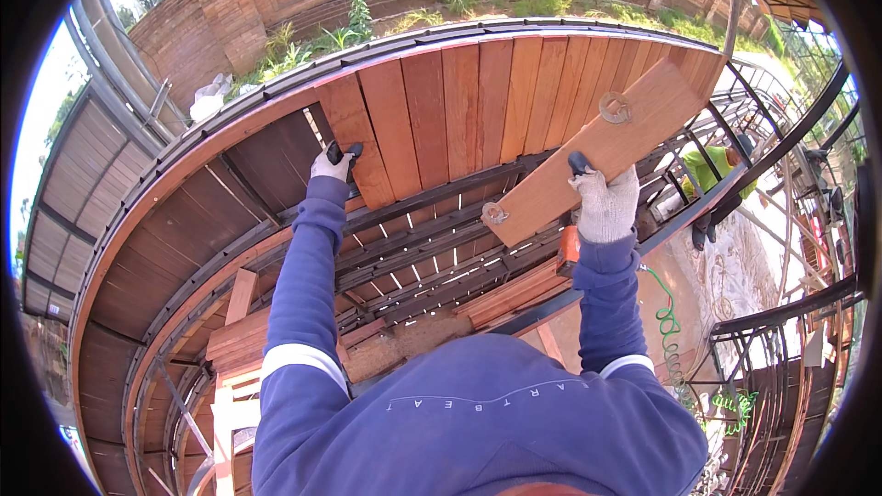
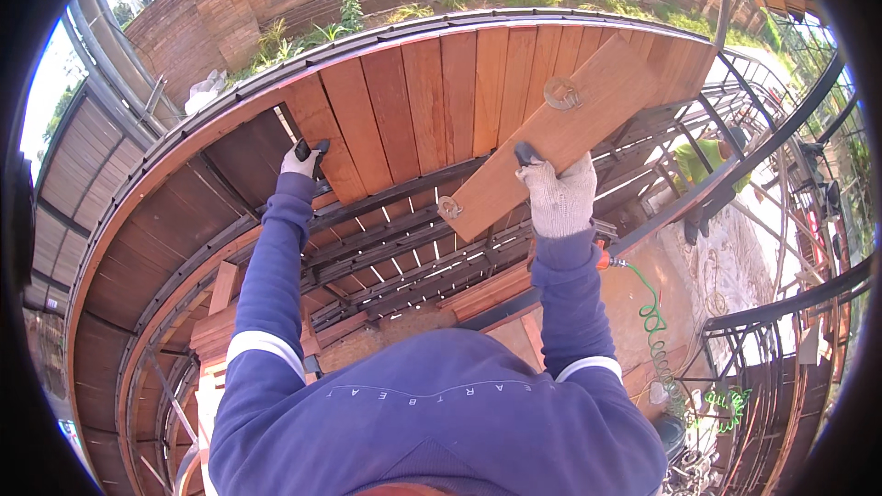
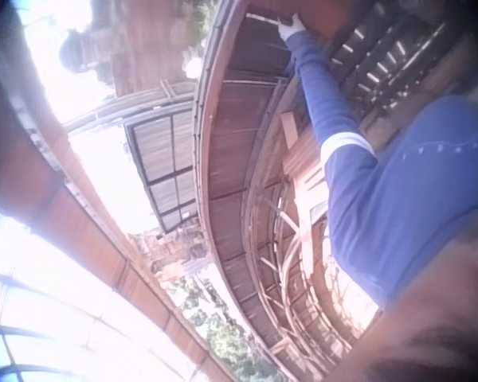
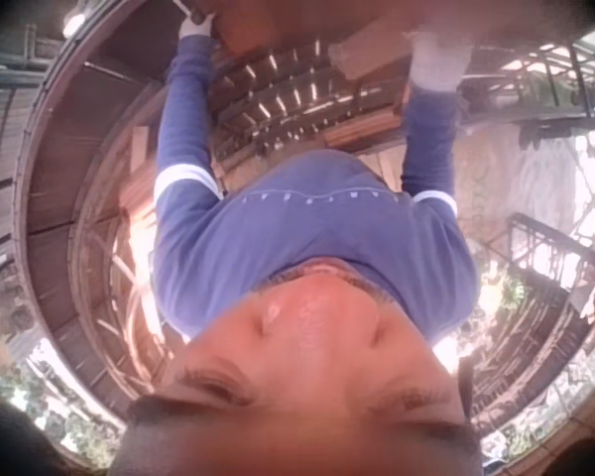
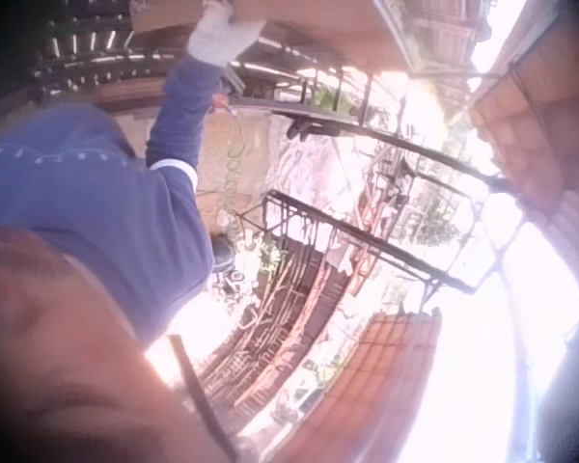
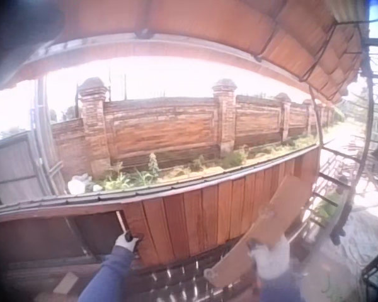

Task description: The person positions wooden slats against a curved metal frame and secures them using a nail gun. They pick up new slats from a pile, align them with the existing slats, and nail them into place.

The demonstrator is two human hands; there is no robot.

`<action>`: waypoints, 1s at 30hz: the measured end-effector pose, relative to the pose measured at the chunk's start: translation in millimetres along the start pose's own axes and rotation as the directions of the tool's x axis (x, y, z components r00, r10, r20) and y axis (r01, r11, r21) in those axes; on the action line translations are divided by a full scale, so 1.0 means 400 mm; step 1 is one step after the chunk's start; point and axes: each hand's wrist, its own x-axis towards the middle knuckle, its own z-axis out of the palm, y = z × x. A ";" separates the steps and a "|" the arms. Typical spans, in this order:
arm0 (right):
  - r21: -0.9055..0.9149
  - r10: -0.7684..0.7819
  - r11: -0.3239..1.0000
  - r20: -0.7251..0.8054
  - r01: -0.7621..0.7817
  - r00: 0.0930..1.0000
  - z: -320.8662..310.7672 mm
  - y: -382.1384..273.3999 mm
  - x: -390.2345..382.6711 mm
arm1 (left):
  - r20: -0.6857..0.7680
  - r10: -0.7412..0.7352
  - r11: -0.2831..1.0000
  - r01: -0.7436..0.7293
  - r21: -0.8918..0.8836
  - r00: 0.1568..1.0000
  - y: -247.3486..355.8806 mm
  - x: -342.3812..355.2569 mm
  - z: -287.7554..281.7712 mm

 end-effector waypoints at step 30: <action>-0.548 -0.092 0.772 0.407 0.323 0.909 0.589 0.296 0.004 | 0.183 0.056 0.993 -0.073 0.092 0.982 0.169 -0.065 -0.071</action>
